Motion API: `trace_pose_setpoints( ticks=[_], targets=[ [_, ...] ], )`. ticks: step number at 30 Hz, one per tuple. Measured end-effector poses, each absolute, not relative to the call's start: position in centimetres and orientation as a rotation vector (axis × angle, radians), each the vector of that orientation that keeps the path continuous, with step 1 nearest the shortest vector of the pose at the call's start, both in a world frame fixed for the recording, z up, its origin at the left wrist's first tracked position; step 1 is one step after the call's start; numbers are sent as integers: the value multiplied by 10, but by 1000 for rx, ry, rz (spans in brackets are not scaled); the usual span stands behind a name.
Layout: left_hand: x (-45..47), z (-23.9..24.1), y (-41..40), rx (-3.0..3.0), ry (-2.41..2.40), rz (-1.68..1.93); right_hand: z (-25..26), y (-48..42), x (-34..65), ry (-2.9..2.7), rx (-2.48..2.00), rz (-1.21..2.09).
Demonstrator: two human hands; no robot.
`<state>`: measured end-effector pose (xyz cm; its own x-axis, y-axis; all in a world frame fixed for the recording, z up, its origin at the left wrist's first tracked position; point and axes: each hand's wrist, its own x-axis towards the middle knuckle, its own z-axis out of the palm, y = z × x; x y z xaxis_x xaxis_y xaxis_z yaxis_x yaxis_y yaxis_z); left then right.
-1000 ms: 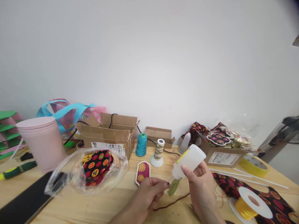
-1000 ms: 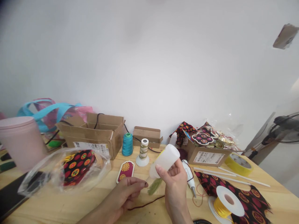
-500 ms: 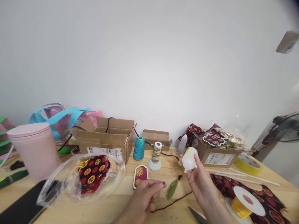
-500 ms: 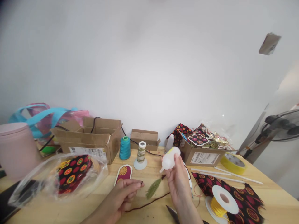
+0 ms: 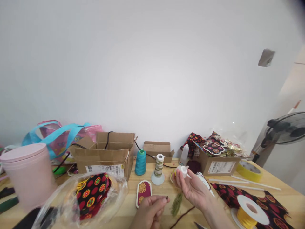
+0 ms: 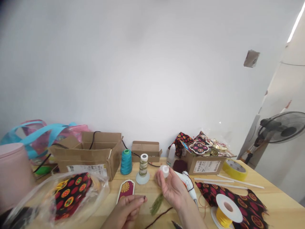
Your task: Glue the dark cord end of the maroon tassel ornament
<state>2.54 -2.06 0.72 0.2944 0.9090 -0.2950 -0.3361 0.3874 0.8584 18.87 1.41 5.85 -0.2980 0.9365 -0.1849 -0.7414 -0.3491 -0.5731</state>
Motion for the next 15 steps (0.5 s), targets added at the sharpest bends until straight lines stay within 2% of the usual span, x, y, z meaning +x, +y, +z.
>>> trace_pose_setpoints(
  ticks=[9, 15],
  targets=[
    [24, 7, -17, 819, 913, 923, 58, 30, 179, -427, -779, 1758],
    [22, 9, -19, 800, 879, 900, 27, 2, 177, -550, -862, 1505]
  ],
)
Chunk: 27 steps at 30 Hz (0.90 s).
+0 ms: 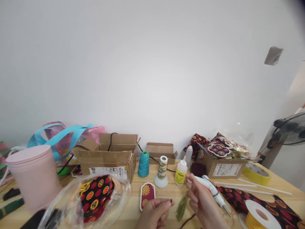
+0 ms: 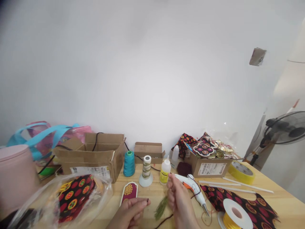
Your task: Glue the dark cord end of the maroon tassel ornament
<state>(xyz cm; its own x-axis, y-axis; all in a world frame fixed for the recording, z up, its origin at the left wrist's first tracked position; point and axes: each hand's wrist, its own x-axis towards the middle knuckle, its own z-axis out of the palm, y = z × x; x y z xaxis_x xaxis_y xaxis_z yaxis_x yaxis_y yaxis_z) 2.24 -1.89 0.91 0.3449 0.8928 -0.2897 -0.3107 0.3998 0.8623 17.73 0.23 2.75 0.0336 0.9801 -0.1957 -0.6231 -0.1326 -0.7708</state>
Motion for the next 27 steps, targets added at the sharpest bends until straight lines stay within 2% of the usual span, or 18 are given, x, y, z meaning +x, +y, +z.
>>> trace_pose_setpoints(
  ticks=[5, 8, 19, 27],
  targets=[
    [23, 17, -23, 826, 879, 898, 12, -16, 167, -1366, -1029, 1070],
    [25, 20, -24, 842, 885, 909, 11, -18, 163, -1556, -963, 926],
    [28, 15, -24, 807, 876, 869, 15, -22, 167, -1480, -1039, 837],
    [30, 12, -30, 858, 876, 884, 6, -23, 162, -1171, -1067, 1034]
  ],
)
